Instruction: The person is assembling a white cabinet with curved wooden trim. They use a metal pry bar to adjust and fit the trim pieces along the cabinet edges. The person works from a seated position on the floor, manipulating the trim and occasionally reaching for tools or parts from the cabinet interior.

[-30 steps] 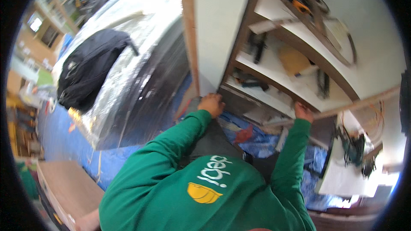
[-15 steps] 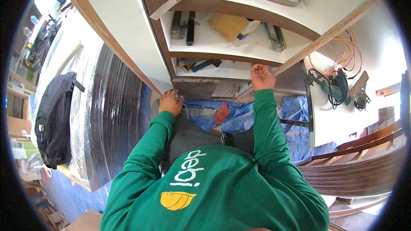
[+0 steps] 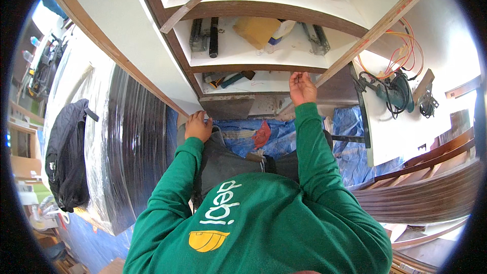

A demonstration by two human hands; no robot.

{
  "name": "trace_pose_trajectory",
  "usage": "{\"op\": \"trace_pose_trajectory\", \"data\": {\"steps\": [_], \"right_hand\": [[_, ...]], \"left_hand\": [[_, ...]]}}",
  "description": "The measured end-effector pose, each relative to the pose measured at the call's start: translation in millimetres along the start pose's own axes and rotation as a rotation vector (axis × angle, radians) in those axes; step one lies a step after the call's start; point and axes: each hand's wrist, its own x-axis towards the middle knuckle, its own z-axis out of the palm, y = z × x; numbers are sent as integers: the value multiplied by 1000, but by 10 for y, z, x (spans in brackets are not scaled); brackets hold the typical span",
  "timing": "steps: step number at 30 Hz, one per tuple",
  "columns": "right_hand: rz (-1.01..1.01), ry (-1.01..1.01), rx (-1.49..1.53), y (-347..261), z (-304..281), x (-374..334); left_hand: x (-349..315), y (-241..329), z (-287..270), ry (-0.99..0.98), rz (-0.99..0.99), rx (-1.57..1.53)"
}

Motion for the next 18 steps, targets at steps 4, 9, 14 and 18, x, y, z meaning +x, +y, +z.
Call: {"op": "trace_pose_trajectory", "data": {"steps": [4, 9, 14, 18], "right_hand": [[26, -68, -25, 11, -27, 9], [103, -145, -14, -30, -12, 17], [167, -103, 62, -30, 15, 79], [209, -115, 148, -12, 25, 119]], "left_hand": [[6, 8, 17, -4, -7, 26], [21, -18, 38, 6, 27, 51], [45, -12, 70, -9, 41, 82], [67, 30, 81, -34, 27, 117]]}}
